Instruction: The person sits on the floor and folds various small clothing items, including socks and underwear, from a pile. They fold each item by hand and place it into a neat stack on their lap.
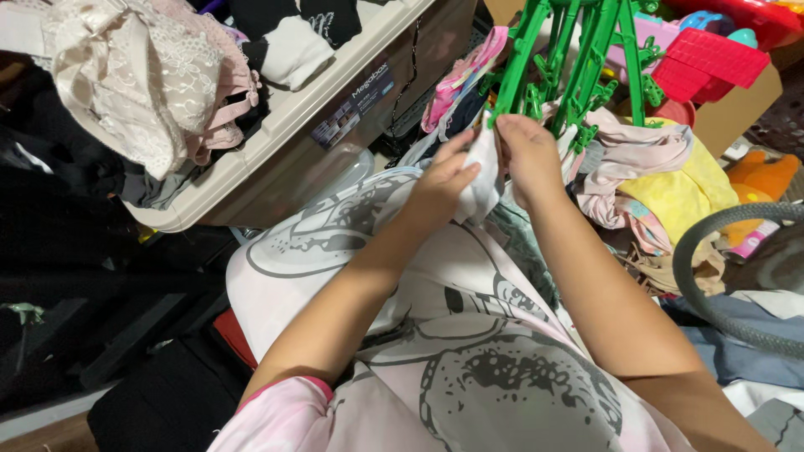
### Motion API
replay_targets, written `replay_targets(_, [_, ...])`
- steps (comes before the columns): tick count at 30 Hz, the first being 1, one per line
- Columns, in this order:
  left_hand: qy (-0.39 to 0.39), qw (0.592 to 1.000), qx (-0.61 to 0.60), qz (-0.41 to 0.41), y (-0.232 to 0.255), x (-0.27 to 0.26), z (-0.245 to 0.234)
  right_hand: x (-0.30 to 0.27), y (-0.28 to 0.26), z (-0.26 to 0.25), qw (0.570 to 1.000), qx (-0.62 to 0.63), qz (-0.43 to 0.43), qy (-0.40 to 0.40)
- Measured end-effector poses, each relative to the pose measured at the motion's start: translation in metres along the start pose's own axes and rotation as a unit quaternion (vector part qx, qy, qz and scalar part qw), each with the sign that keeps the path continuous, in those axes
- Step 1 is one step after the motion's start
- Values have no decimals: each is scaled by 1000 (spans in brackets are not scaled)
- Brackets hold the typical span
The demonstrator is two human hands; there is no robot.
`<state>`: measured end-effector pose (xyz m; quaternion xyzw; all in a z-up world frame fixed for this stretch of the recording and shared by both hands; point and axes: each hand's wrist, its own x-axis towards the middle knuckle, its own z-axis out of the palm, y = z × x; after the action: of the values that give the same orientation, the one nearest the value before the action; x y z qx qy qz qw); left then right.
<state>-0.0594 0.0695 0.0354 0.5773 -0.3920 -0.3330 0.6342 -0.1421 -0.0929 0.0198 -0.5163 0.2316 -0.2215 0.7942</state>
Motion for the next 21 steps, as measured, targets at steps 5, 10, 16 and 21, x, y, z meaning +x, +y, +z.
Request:
replay_targets(5, [36, 989, 146, 16, 12, -10, 2, -1, -26, 17, 942, 284, 180, -17])
replay_targets(10, [-24, 989, -44, -141, 32, -19, 8, 10, -24, 15, 923, 317, 216, 22])
replay_targets(16, [-37, 981, 184, 39, 44, -24, 3, 19, -4, 13, 919, 338, 184, 82])
replay_targets(21, [-60, 948, 289, 120, 42, -34, 0, 17, -7, 5, 932, 283, 212, 84])
